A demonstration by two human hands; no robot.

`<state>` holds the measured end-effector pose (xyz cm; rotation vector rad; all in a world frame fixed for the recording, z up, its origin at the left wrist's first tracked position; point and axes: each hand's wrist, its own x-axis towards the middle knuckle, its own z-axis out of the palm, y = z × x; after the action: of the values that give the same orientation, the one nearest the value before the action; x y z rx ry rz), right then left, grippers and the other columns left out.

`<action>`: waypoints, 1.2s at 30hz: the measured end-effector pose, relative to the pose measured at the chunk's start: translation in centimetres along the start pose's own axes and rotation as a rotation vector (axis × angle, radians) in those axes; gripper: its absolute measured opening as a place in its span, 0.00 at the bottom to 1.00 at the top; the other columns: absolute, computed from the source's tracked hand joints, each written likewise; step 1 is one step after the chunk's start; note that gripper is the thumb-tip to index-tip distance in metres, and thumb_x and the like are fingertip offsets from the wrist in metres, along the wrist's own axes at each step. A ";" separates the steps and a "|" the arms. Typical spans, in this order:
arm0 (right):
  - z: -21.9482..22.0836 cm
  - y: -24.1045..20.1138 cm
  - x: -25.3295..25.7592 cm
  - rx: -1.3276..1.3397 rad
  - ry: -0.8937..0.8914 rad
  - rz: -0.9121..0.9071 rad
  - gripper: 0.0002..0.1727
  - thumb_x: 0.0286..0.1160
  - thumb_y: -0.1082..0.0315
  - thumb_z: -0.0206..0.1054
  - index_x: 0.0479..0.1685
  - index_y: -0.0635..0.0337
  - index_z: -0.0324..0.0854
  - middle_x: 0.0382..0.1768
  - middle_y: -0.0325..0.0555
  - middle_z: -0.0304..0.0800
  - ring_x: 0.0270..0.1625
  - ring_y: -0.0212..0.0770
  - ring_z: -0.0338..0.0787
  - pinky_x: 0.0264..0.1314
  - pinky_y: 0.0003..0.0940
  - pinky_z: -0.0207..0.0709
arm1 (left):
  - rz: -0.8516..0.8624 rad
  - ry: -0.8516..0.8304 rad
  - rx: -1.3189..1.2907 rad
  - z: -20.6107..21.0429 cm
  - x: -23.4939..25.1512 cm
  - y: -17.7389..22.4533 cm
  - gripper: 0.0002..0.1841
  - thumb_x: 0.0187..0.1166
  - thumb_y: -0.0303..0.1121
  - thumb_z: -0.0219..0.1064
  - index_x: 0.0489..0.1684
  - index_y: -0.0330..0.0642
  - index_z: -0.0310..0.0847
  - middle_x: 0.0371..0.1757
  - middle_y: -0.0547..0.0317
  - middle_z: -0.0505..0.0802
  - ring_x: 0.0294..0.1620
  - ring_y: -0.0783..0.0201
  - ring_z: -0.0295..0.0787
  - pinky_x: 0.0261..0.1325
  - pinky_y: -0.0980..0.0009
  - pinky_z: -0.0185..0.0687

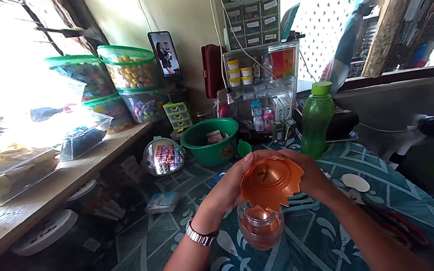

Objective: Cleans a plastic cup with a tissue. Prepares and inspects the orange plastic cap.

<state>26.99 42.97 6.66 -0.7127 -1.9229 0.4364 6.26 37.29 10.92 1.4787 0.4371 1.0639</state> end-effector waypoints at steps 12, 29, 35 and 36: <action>-2.5 0.9 0.7 0.164 -0.030 0.109 0.20 0.88 0.63 0.56 0.70 0.63 0.79 0.43 0.36 0.90 0.45 0.21 0.88 0.53 0.20 0.82 | -0.001 0.194 0.392 -0.8 0.9 -0.1 0.33 0.87 0.57 0.48 0.86 0.48 0.60 0.63 0.58 0.87 0.59 0.68 0.86 0.62 0.67 0.85; -1.2 4.1 1.4 -0.384 -0.249 0.431 0.20 0.89 0.58 0.60 0.61 0.64 0.89 0.51 0.64 0.92 0.56 0.63 0.90 0.62 0.65 0.76 | 0.556 0.529 1.100 -1.7 2.2 -2.4 0.18 0.87 0.34 0.59 0.65 0.31 0.83 0.69 0.40 0.85 0.72 0.54 0.82 0.72 0.60 0.79; -1.5 7.0 1.3 -0.392 -0.346 0.349 0.23 0.87 0.62 0.62 0.67 0.77 0.79 0.59 0.74 0.85 0.63 0.63 0.86 0.71 0.58 0.75 | 0.511 0.383 1.311 8.5 3.9 -2.1 0.16 0.69 0.30 0.75 0.55 0.42 0.93 0.58 0.48 0.93 0.67 0.49 0.84 0.74 0.50 0.74; -1.1 7.1 1.5 -0.449 -0.294 0.341 0.23 0.90 0.63 0.57 0.69 0.76 0.77 0.63 0.72 0.84 0.67 0.58 0.85 0.75 0.49 0.74 | 0.283 0.380 1.382 11.7 5.0 -3.2 0.17 0.76 0.38 0.71 0.62 0.46 0.91 0.64 0.51 0.92 0.71 0.51 0.83 0.77 0.50 0.72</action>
<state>29.47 49.34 4.07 -1.3440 -2.2099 0.3298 19.18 35.10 11.14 2.5759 1.4599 1.3294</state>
